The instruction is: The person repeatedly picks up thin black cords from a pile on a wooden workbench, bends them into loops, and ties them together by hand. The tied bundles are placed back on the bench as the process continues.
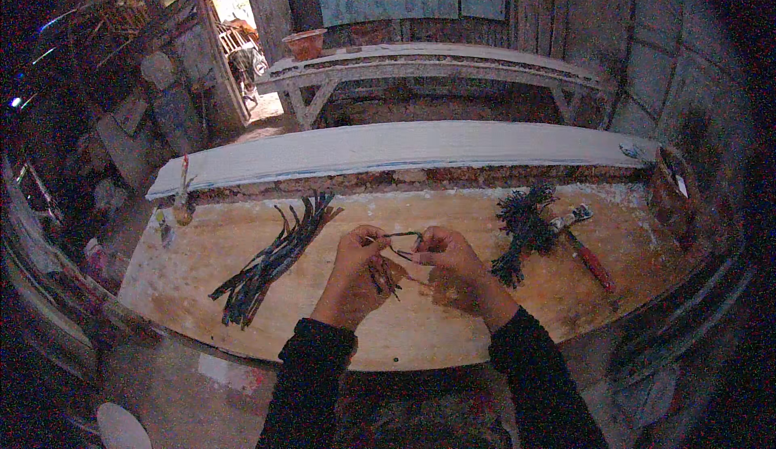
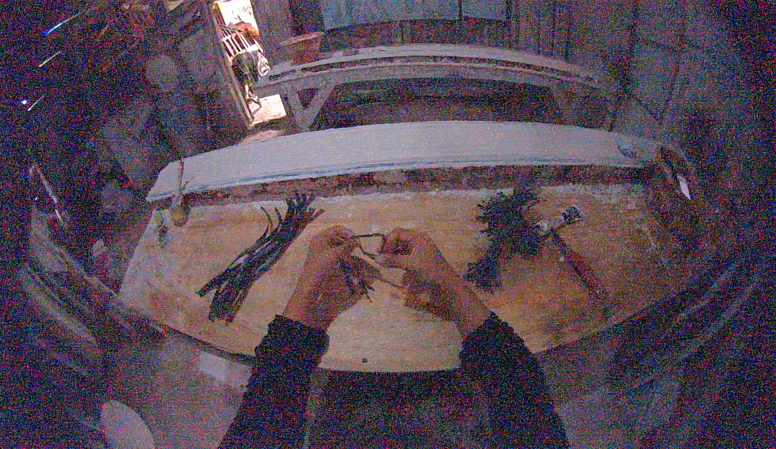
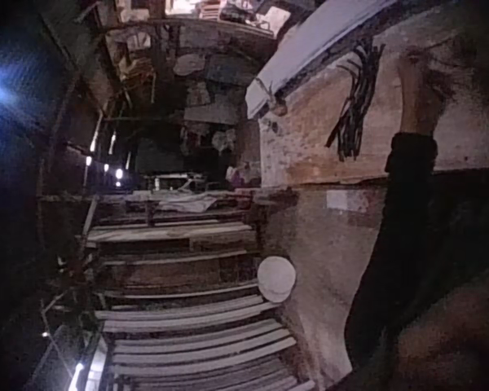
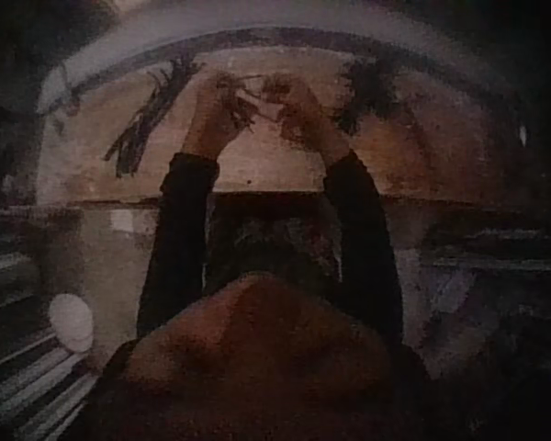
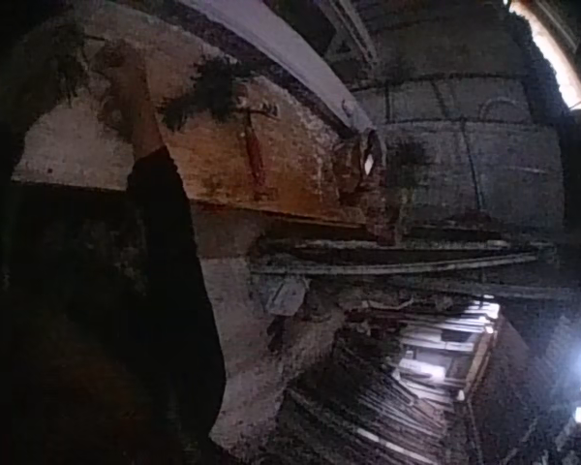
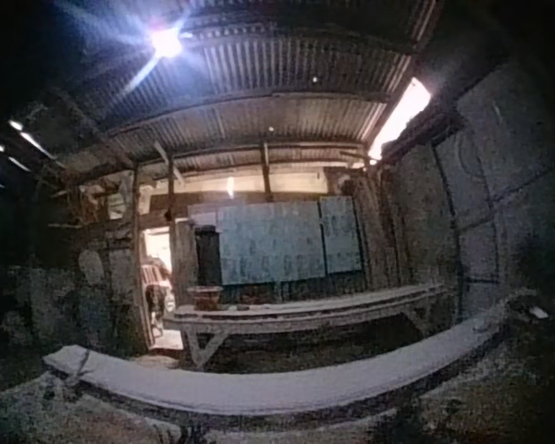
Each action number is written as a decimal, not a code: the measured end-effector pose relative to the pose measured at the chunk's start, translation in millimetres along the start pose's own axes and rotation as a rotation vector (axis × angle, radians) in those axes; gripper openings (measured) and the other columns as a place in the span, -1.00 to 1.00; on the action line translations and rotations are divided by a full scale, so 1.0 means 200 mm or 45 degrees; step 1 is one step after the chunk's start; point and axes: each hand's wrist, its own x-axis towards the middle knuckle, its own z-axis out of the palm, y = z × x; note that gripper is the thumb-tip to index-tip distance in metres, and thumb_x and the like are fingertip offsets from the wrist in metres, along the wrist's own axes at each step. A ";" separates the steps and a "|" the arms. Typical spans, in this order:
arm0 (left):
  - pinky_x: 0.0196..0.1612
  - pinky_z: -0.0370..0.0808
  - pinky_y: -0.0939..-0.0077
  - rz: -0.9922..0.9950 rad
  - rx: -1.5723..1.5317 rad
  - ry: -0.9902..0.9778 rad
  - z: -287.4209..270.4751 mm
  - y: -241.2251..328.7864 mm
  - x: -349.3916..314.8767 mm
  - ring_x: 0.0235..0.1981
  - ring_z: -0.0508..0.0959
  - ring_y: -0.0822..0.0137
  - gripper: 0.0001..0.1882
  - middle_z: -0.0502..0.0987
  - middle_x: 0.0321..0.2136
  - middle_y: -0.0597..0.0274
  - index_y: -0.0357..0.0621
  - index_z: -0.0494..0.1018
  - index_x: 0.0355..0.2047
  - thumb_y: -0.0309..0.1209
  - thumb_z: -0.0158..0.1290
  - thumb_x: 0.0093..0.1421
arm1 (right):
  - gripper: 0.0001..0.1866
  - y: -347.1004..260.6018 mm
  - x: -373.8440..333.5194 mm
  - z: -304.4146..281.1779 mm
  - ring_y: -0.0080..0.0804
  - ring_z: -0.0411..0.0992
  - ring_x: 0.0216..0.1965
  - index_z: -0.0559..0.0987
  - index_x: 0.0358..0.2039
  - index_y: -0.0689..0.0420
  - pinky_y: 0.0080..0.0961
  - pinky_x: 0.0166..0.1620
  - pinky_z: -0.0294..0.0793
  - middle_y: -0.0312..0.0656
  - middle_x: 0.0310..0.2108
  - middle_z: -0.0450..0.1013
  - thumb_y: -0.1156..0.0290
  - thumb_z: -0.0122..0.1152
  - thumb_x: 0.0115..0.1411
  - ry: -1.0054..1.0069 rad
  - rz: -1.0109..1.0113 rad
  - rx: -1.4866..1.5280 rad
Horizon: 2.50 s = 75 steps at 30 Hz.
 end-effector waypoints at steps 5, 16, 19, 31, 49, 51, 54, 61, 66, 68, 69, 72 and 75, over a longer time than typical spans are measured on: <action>-0.49 0.41 0.59 -0.011 0.276 -0.449 -0.11 -0.12 0.09 -0.51 0.48 0.46 -0.91 0.43 -0.58 0.32 -0.19 0.39 -0.44 -0.49 0.08 0.06 | -0.93 0.11 0.08 -0.03 -0.64 0.28 -0.52 0.48 -0.41 0.08 -0.61 -0.51 0.30 -0.41 -0.51 0.34 0.51 0.14 0.06 0.451 -0.186 -0.105; -0.53 0.34 0.56 0.028 0.203 -0.027 -0.01 -0.02 0.04 -0.61 0.37 0.54 -0.88 0.37 -0.55 0.36 -0.14 0.38 -0.51 -0.45 0.11 0.06 | -0.86 0.17 0.12 -0.11 -0.55 0.30 -0.35 0.51 -0.32 0.05 -0.60 -0.56 0.28 -0.38 -0.35 0.35 0.35 0.14 0.10 0.670 -0.252 -0.350; -0.66 0.32 0.46 0.102 -0.051 0.303 0.03 0.03 0.01 -0.73 0.34 0.47 -0.89 0.33 -0.61 0.33 -0.15 0.37 -0.51 -0.47 0.09 0.07 | -0.82 0.12 0.08 -0.08 -0.50 0.32 -0.29 0.51 -0.31 0.08 -0.55 -0.49 0.37 -0.38 -0.23 0.34 0.31 0.19 0.08 0.385 -0.154 -0.348; -0.80 0.29 0.48 0.309 0.077 0.341 0.00 -0.01 0.08 -0.77 0.39 0.35 -0.91 0.29 -0.63 0.32 -0.16 0.36 -0.49 -0.51 0.08 0.07 | -0.82 0.03 -0.03 0.03 -0.49 0.34 -0.28 0.52 -0.34 0.17 -0.50 -0.34 0.48 -0.26 -0.17 0.35 0.41 0.23 0.02 -0.297 -0.044 -0.026; -0.29 0.35 0.60 0.112 0.423 -0.815 -0.10 -0.25 0.12 -0.37 0.40 0.53 -0.86 0.38 -0.43 0.35 -0.17 0.38 -0.47 -0.44 0.13 0.04 | -0.85 0.27 0.21 -0.16 -0.63 0.26 -0.48 0.55 -0.29 0.09 -0.67 -0.44 0.28 -0.39 -0.49 0.34 0.41 0.13 0.11 0.630 -0.377 -0.327; -0.30 0.35 0.60 0.285 0.605 -0.827 -0.10 -0.26 0.14 -0.38 0.39 0.53 -0.86 0.37 -0.44 0.35 -0.16 0.37 -0.49 -0.45 0.14 0.03 | -0.85 0.28 0.22 -0.16 -0.63 0.28 -0.48 0.56 -0.30 0.09 -0.66 -0.45 0.30 -0.37 -0.47 0.37 0.40 0.14 0.10 0.644 -0.374 -0.330; -0.33 0.36 0.61 0.558 0.895 -0.811 -0.11 -0.25 0.18 -0.41 0.38 0.53 -0.84 0.35 -0.47 0.35 -0.16 0.35 -0.52 -0.46 0.14 0.02 | -0.86 0.24 0.20 -0.14 -0.62 0.31 -0.47 0.57 -0.31 0.09 -0.65 -0.48 0.31 -0.34 -0.43 0.42 0.40 0.17 0.09 0.682 -0.295 -0.331; -0.41 0.37 0.57 0.262 0.613 0.074 0.01 -0.05 0.06 -0.50 0.40 0.48 -0.87 0.37 -0.54 0.31 -0.16 0.37 -0.55 -0.49 0.13 -0.01 | -0.91 0.19 0.15 -0.18 -0.56 0.35 -0.39 0.57 -0.40 0.11 -0.64 -0.42 0.33 -0.31 -0.40 0.43 0.43 0.20 0.05 0.710 -0.291 -0.292; -0.50 0.34 0.58 0.923 0.917 0.538 -0.22 -0.08 0.25 -0.55 0.39 0.46 -0.87 0.42 -0.52 0.28 -0.17 0.40 -0.55 -0.51 0.16 -0.02 | -0.86 0.20 0.11 -0.07 -0.50 0.34 -0.33 0.53 -0.33 0.11 -0.57 -0.30 0.37 -0.31 -0.35 0.38 0.40 0.18 0.07 0.171 -0.389 -0.443; -0.52 0.33 0.57 0.728 0.562 0.520 -0.28 -0.09 0.29 -0.55 0.40 0.45 -0.87 0.42 -0.52 0.28 -0.18 0.41 -0.54 -0.50 0.17 -0.02 | -0.80 0.16 0.04 0.02 -0.47 0.34 -0.34 0.50 -0.26 0.09 -0.50 -0.26 0.40 -0.32 -0.35 0.35 0.33 0.16 0.09 -0.058 -0.166 -0.185; -0.52 0.32 0.57 0.632 0.423 0.524 -0.28 -0.09 0.29 -0.54 0.40 0.45 -0.87 0.43 -0.51 0.28 -0.18 0.41 -0.54 -0.50 0.18 -0.03 | -0.78 0.13 0.02 0.06 -0.47 0.34 -0.34 0.49 -0.24 0.08 -0.48 -0.25 0.42 -0.33 -0.34 0.34 0.31 0.15 0.10 -0.138 -0.066 -0.087; -0.52 0.33 0.56 0.484 0.311 0.518 -0.29 -0.11 0.28 -0.52 0.43 0.46 -0.88 0.44 -0.51 0.27 -0.18 0.43 -0.52 -0.50 0.18 -0.03 | -0.74 0.00 -0.09 0.15 -0.52 0.34 -0.37 0.46 -0.21 0.06 -0.52 -0.36 0.43 -0.34 -0.33 0.34 0.28 0.16 0.10 -0.233 0.117 0.054; -0.50 0.36 0.56 0.564 0.333 0.399 -0.32 -0.16 0.31 -0.50 0.44 0.47 -0.89 0.44 -0.53 0.27 -0.17 0.43 -0.50 -0.52 0.17 -0.02 | -0.72 -0.02 -0.12 0.15 -0.56 0.33 -0.40 0.44 -0.20 0.05 -0.54 -0.44 0.45 -0.34 -0.32 0.35 0.26 0.16 0.09 -0.328 0.164 0.125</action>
